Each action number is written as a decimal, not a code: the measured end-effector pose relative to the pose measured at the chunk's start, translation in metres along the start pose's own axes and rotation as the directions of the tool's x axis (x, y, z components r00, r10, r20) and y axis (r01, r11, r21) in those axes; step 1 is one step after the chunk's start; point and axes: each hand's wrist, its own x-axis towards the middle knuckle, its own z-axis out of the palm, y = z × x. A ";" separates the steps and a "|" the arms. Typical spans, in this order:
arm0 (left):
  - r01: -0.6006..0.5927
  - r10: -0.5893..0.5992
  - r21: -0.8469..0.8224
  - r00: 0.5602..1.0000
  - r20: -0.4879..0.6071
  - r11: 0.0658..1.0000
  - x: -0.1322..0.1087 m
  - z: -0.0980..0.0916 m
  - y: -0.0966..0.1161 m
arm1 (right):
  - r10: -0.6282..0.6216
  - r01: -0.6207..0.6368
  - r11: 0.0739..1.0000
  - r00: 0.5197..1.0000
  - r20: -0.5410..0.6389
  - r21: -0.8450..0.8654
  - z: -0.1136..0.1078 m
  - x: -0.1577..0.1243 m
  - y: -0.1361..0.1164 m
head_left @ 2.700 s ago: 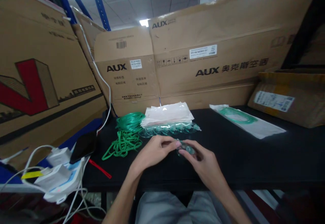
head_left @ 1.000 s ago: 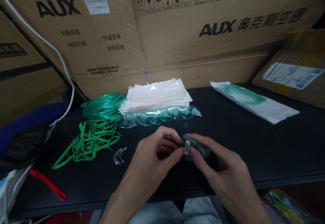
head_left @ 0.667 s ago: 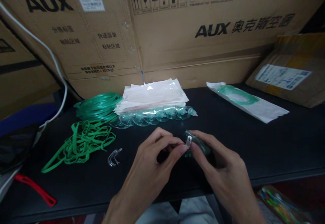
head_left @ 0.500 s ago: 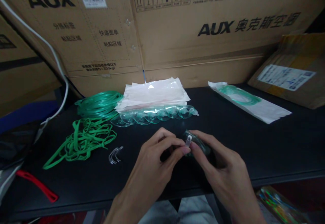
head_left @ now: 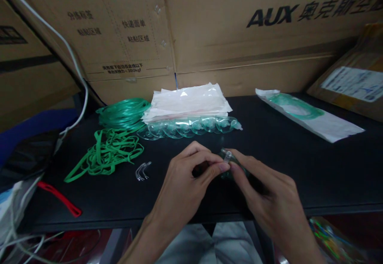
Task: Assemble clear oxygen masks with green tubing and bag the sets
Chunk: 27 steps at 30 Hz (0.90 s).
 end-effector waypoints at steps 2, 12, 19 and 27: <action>-0.002 0.002 -0.012 1.000 -0.005 1.000 0.000 0.001 0.000 | -0.019 0.019 1.000 1.000 -0.003 -0.008 -0.001 0.000 0.000; -0.033 0.036 -0.040 0.996 0.077 0.999 -0.001 0.002 -0.001 | 0.140 -0.140 0.989 0.990 -0.007 0.037 0.000 0.003 -0.005; -0.282 0.281 0.226 0.959 0.037 0.932 0.002 -0.009 -0.005 | 0.179 -0.188 0.980 0.976 0.123 0.067 -0.003 0.003 -0.003; -0.378 0.301 0.332 0.918 0.259 0.864 -0.001 -0.021 -0.006 | 0.242 -0.275 0.950 0.948 0.207 0.148 -0.006 0.005 -0.002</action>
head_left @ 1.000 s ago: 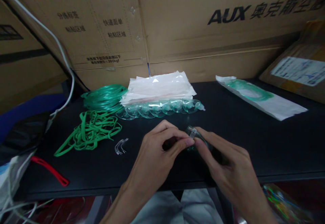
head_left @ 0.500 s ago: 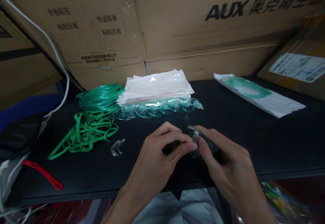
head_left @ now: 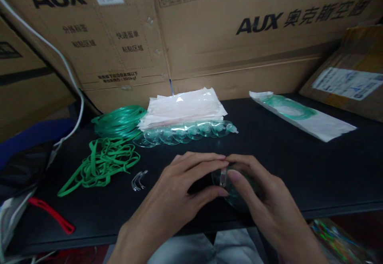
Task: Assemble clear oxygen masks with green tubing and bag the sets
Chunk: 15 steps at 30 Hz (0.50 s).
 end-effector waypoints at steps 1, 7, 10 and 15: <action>-0.002 0.002 0.008 1.000 0.000 1.000 0.000 0.000 0.000 | 0.013 -0.014 1.000 1.000 0.008 0.019 0.000 0.000 0.000; -0.001 0.001 0.000 1.000 -0.017 1.000 0.001 -0.004 0.001 | 0.020 -0.023 0.998 0.998 0.055 0.057 -0.004 -0.002 -0.003; 0.022 -0.022 0.000 0.998 -0.052 1.000 0.001 -0.008 0.000 | -0.011 0.007 0.999 0.994 0.110 0.034 -0.007 -0.005 -0.004; 0.014 -0.016 -0.023 0.997 -0.080 1.000 0.001 -0.013 -0.001 | 0.007 -0.014 0.999 0.987 0.157 0.045 -0.009 -0.008 0.000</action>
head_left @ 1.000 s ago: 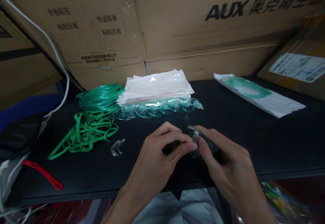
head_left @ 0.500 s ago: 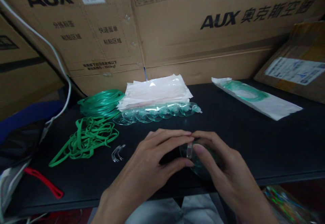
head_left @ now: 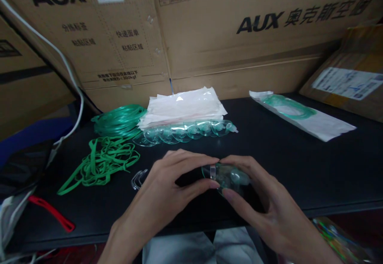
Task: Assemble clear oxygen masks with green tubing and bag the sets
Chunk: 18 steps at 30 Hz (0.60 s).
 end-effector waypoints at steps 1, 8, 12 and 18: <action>-0.012 0.012 -0.006 1.000 -0.003 1.000 0.000 0.000 0.000 | 0.004 -0.004 1.000 1.000 0.002 0.017 0.000 0.000 0.001; -0.095 0.095 0.017 0.995 0.007 0.995 0.001 0.001 -0.001 | 0.032 -0.032 0.999 0.999 -0.015 0.031 0.000 0.004 0.001; -0.105 0.105 0.027 0.994 0.020 0.994 -0.001 0.002 0.000 | 0.014 -0.013 0.999 1.000 -0.011 0.029 -0.001 0.005 0.000; 0.063 -0.067 -0.031 0.986 -0.150 0.997 -0.004 -0.019 -0.003 | -0.026 0.024 0.999 0.999 -0.037 -0.043 0.000 0.008 0.000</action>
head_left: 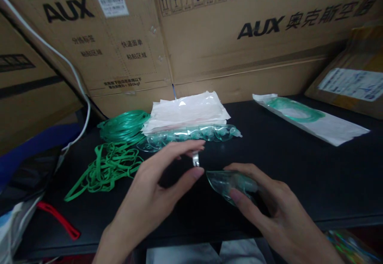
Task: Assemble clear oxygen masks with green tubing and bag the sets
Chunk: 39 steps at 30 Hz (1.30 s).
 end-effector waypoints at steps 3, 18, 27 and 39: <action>0.043 -0.034 0.045 0.985 -0.170 0.998 -0.002 -0.027 -0.002 | 0.006 -0.006 1.000 1.000 -0.004 0.001 0.000 0.001 0.000; 0.022 -0.160 0.540 0.964 0.211 0.841 -0.056 -0.050 -0.038 | 0.024 -0.026 0.998 0.999 0.040 0.052 0.003 0.003 0.000; 0.070 -0.185 0.527 0.968 0.168 0.847 -0.063 -0.055 -0.035 | 0.034 -0.035 0.998 0.999 0.019 0.054 0.005 0.001 0.002; 0.269 -0.259 -0.018 0.942 0.214 0.963 -0.026 0.003 0.020 | -0.102 0.072 0.983 0.979 0.176 0.167 0.013 0.007 -0.014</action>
